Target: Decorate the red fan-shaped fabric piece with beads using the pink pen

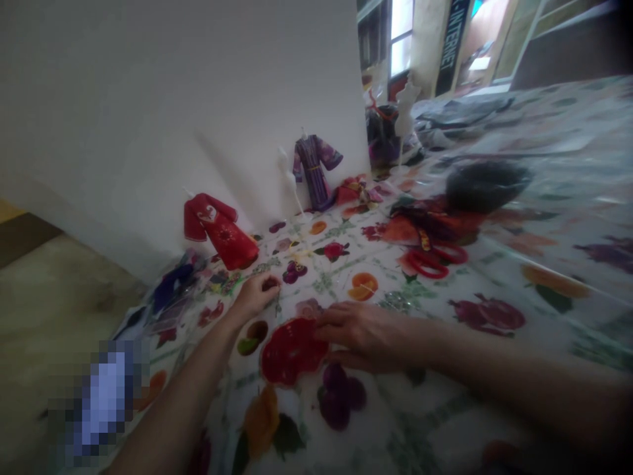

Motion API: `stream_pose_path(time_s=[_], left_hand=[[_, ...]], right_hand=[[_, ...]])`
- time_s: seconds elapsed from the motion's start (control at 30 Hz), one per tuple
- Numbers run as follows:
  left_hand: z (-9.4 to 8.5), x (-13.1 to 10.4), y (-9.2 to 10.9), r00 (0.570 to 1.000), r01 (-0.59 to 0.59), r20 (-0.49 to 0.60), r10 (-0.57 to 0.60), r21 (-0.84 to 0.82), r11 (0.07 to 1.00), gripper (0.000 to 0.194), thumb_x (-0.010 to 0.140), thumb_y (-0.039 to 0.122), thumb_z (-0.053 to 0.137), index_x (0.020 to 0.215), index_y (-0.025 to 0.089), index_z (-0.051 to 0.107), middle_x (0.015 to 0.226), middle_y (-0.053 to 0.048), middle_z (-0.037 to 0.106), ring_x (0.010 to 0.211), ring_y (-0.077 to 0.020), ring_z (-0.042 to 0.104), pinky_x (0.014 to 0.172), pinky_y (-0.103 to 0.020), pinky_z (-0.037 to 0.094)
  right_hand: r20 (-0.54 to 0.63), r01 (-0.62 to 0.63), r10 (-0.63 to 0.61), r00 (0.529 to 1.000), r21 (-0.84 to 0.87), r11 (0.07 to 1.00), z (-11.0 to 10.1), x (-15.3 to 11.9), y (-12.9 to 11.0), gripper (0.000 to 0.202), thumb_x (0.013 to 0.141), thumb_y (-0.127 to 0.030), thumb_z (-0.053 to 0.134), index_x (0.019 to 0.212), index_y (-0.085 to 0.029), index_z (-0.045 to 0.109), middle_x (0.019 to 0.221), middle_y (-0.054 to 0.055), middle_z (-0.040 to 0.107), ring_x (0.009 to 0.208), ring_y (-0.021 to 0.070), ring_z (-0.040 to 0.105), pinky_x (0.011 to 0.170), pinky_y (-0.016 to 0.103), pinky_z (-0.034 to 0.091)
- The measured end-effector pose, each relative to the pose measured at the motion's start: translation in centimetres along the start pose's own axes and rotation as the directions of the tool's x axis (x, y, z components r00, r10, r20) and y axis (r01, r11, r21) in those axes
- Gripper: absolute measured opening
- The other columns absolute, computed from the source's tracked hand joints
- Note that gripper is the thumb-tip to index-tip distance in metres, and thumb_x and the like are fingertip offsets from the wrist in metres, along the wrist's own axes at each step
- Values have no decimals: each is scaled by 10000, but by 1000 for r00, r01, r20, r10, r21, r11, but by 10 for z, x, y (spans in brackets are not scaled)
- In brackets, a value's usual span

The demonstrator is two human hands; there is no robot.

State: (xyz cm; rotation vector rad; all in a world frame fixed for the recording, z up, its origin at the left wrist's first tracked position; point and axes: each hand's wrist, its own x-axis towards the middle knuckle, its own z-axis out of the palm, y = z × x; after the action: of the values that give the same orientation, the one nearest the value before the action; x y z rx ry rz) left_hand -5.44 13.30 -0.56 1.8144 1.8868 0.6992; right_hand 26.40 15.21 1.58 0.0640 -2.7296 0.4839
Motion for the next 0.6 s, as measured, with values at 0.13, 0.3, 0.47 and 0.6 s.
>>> stream_pose_path(time_s=[0.13, 0.3, 0.47, 0.6], left_hand=[[4, 6, -5, 1000, -4, -23, 4, -25, 1000, 231, 956, 346, 656, 1045, 133, 655, 954, -42, 674, 863, -178, 659, 818, -378, 565], [6, 12, -5, 999, -16, -30, 15, -33, 999, 227, 960, 351, 652, 1021, 132, 658, 968, -47, 678, 869, -176, 661, 820, -377, 568], [3, 18, -3, 999, -8, -50, 8, -9, 1000, 228, 958, 349, 656, 1017, 129, 661, 986, -51, 680, 884, -179, 662, 819, -377, 571], [-1, 23, 1, 994, 4, -109, -1, 35, 999, 238, 963, 355, 648, 1036, 129, 659, 991, -53, 679, 878, -179, 663, 811, -374, 572]], right_hand=[[6, -12, 12, 1000, -2, 1000, 1, 0, 1, 293, 1003, -304, 556, 1207, -120, 658, 1331, 170, 621, 1109, 241, 628, 956, 387, 510], [-15, -5, 5, 1000, 5, 1000, 3, -1, 2, 301, 1013, -313, 543, 1213, -117, 654, 1316, 158, 633, 1150, 247, 616, 977, 397, 503], [2, -18, 18, 1000, 18, 1000, 1, -2, 1, 297, 1005, -307, 562, 1218, -122, 652, 1338, 156, 618, 1133, 241, 622, 975, 388, 503], [14, -22, 22, 1000, 15, 1000, 0, -1, 1, 279, 997, -293, 575, 1198, -118, 660, 1308, 151, 633, 1130, 247, 620, 962, 390, 508]])
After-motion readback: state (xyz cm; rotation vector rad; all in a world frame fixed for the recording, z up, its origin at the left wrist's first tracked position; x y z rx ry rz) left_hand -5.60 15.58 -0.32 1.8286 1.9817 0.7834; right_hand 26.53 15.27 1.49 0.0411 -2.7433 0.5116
